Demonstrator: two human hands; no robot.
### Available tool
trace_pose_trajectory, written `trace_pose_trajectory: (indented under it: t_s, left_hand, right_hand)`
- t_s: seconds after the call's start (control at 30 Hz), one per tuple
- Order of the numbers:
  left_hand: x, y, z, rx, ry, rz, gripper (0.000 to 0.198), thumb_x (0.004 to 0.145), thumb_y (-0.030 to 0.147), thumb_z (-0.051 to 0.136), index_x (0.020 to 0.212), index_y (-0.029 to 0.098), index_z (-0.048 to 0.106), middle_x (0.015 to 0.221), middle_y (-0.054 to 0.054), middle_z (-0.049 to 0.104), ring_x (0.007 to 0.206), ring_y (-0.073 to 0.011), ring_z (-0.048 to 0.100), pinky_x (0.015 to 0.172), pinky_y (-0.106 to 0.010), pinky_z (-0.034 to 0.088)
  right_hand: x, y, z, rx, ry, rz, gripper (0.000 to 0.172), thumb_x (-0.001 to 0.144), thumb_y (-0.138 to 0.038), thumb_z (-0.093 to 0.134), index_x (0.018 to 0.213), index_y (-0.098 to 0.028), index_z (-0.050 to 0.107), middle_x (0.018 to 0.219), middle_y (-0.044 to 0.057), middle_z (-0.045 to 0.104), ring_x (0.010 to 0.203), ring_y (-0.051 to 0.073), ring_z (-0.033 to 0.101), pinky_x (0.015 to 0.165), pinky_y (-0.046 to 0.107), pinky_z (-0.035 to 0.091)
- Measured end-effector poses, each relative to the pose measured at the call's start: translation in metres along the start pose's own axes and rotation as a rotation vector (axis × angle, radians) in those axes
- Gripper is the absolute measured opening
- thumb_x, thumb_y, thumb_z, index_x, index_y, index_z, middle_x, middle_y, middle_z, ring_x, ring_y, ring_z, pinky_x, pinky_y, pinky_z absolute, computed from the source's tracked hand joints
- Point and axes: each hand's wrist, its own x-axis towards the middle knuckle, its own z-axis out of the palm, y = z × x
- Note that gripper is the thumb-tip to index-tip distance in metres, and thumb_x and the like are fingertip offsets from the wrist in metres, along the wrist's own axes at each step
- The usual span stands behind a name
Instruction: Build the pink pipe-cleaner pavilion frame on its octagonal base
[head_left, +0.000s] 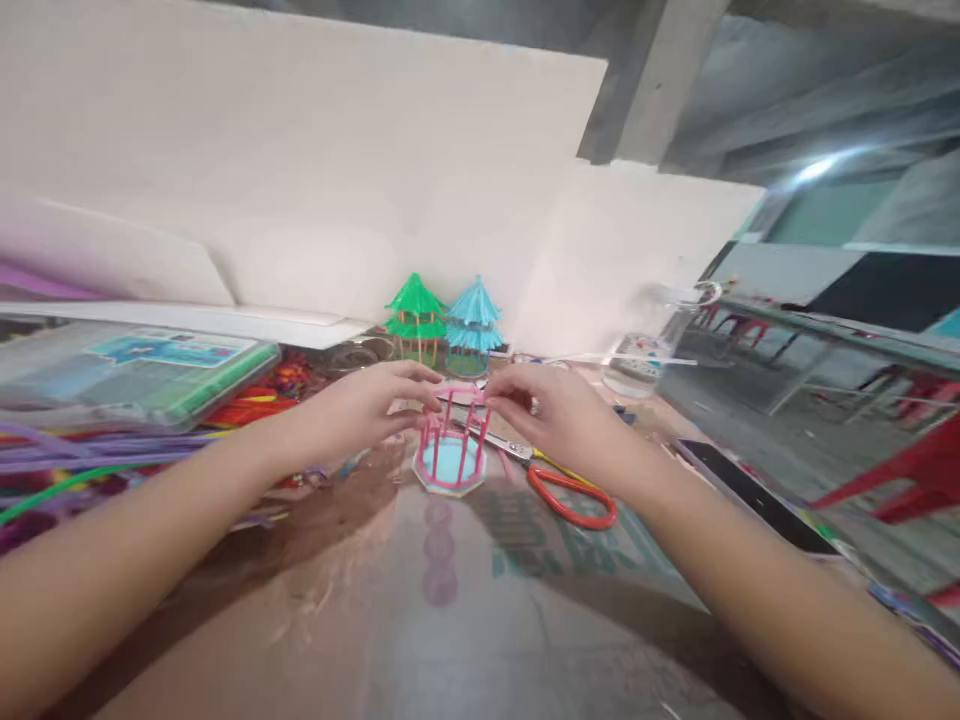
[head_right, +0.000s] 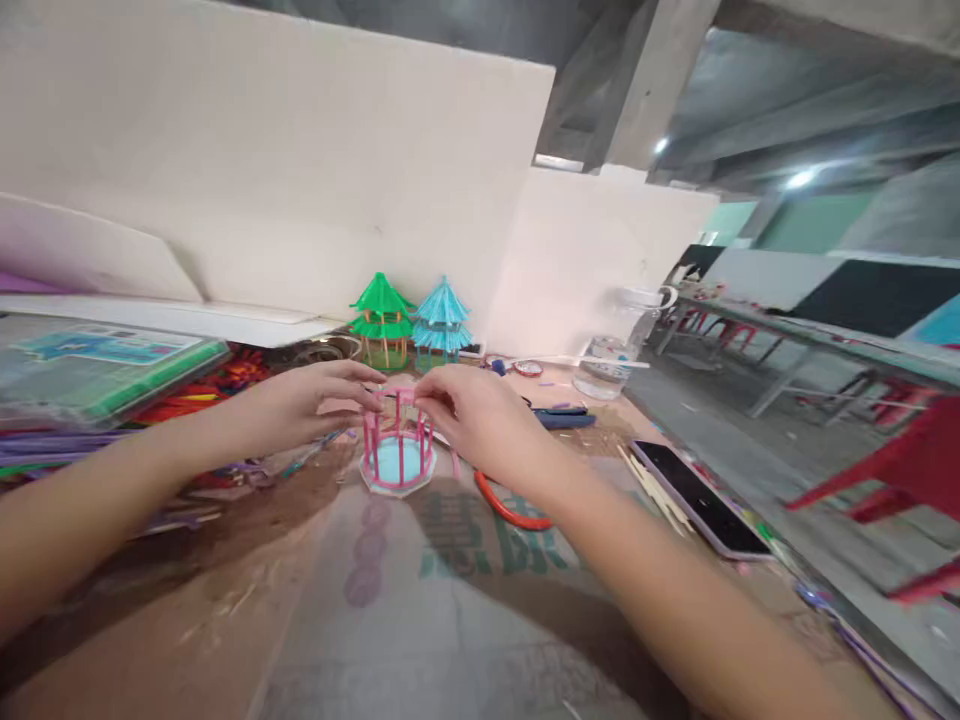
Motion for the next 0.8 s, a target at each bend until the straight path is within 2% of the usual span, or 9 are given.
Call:
trace_pose_trajectory:
  t_s: [0.2,0.53,0.8]
  left_hand:
    - [-0.002,0.009,0.007,0.050,0.076,0.023,0.026,0.091,0.037,0.052,0.096,0.022,0.073,0.107,-0.005,0.067,0.097,-0.0170,0.065,0.087,-0.028,0.050]
    - [-0.002,0.014,0.009,0.108,0.100,0.073,0.026,0.093,0.034,0.050,0.093,0.021,0.072,0.102,-0.004,0.069,0.092,-0.0163,0.066,0.083,-0.028,0.050]
    - [-0.002,0.013,0.008,0.115,0.085,0.049,0.025,0.093,0.034,0.050,0.093,0.021,0.072,0.102,-0.004,0.068,0.092,-0.0169,0.066,0.083,-0.029,0.050]
  right_hand:
    - [-0.003,-0.006,0.002,0.013,-0.068,-0.042,0.014,0.086,-0.008,0.057,0.083,-0.016,0.067,0.077,0.001,0.067,0.069,0.012,0.057,0.061,0.023,0.037]
    - [-0.006,0.000,0.019,-0.089,-0.005,-0.212,0.012,0.088,-0.010,0.055,0.085,-0.015,0.065,0.087,0.006,0.058,0.082,0.017,0.055,0.072,0.028,0.040]
    - [-0.006,0.000,0.026,-0.128,0.062,-0.325,0.014,0.087,-0.009,0.054,0.081,-0.013,0.066,0.082,0.007,0.061,0.080,0.018,0.055,0.069,0.028,0.041]
